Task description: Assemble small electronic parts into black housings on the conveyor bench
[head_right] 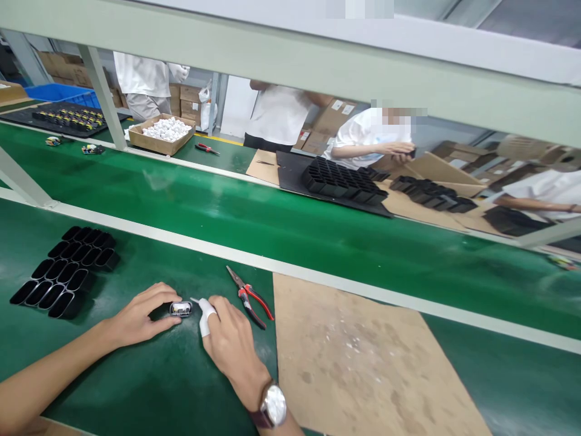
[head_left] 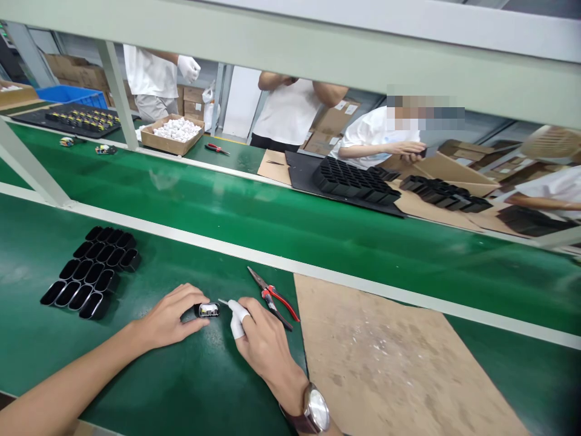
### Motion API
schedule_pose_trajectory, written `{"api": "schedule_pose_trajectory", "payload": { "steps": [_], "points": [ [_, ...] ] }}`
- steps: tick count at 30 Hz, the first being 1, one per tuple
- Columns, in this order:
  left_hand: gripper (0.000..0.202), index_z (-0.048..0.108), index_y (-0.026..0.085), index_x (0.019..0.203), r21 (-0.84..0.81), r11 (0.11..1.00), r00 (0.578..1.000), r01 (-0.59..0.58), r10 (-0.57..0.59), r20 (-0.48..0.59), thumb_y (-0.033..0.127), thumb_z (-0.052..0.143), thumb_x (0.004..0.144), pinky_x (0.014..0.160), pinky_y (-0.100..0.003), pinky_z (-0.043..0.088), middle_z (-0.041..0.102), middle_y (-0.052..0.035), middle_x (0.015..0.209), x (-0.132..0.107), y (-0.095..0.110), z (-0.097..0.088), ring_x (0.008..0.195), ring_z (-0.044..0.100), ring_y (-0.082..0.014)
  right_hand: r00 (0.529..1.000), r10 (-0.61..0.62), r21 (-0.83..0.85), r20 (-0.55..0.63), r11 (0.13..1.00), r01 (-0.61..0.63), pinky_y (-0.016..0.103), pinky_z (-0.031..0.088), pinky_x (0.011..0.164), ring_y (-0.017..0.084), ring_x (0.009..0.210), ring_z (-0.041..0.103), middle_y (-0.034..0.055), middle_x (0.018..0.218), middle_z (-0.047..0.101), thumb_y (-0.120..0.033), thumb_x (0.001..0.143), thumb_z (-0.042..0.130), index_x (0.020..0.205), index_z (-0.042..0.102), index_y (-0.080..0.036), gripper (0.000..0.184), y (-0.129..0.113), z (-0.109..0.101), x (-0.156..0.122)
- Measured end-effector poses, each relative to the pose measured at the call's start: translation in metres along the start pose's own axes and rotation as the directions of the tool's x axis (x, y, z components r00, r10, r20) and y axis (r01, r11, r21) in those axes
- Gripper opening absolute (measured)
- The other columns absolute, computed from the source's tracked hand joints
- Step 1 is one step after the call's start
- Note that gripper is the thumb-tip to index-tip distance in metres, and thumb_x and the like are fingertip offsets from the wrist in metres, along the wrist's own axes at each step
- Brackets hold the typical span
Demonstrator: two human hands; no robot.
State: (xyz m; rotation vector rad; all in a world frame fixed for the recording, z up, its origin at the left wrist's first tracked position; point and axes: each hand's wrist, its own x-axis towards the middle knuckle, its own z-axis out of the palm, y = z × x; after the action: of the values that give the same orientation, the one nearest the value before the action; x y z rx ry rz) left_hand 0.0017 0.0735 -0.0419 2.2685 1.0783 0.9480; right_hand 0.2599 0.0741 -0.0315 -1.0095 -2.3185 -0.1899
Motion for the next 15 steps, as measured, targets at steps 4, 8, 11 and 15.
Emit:
{"api": "schedule_pose_trajectory", "payload": {
  "steps": [4,8,11,15],
  "points": [
    [0.026,0.065,0.025,0.126,0.004,0.998,0.997,0.069,-0.069,0.041,0.027,0.068,0.100,0.091,-0.034,0.060,0.074,-0.0071,0.115,-0.001,0.000,-0.003,0.103,0.072,-0.0225,0.990,0.124,-0.084,0.062,0.989,-0.118,0.035,0.048,0.058,0.020,0.071,0.061,0.0109,0.104,0.066,-0.002,0.098,0.041,0.106,0.064,-0.017,0.028,0.010,0.016,-0.008],
    [0.025,0.066,0.025,0.125,-0.006,0.998,0.995,0.069,-0.068,0.073,0.027,0.069,0.100,0.093,-0.034,0.060,0.075,-0.0068,0.116,-0.002,-0.002,-0.003,0.105,0.073,-0.0227,0.992,0.112,-0.038,0.056,0.993,-0.110,0.042,0.055,0.077,0.026,0.088,0.064,0.0122,0.106,0.067,-0.001,0.097,0.043,0.109,0.065,-0.018,0.030,0.010,0.017,-0.005],
    [0.030,0.064,0.026,0.127,0.003,0.991,0.988,0.131,-0.131,0.077,0.031,0.073,0.098,0.093,-0.035,0.061,0.075,-0.0056,0.119,-0.003,-0.004,-0.002,0.107,0.074,-0.0229,0.997,0.065,0.185,0.046,0.980,-0.072,0.045,0.057,0.088,0.028,0.107,0.063,0.0137,0.119,0.067,-0.010,0.103,0.052,0.135,0.058,-0.018,0.034,0.001,0.010,0.002],
    [0.032,0.062,0.027,0.129,-0.023,0.986,0.982,0.164,-0.160,0.100,0.032,0.072,0.099,0.096,-0.036,0.061,0.074,-0.0049,0.122,-0.005,-0.006,-0.001,0.111,0.073,-0.0230,0.994,-0.024,0.379,0.102,0.925,-0.017,0.048,0.057,0.096,0.028,0.115,0.061,0.0136,0.128,0.065,-0.021,0.104,0.059,0.143,0.054,-0.020,0.039,-0.011,0.006,0.007]
  ]
}}
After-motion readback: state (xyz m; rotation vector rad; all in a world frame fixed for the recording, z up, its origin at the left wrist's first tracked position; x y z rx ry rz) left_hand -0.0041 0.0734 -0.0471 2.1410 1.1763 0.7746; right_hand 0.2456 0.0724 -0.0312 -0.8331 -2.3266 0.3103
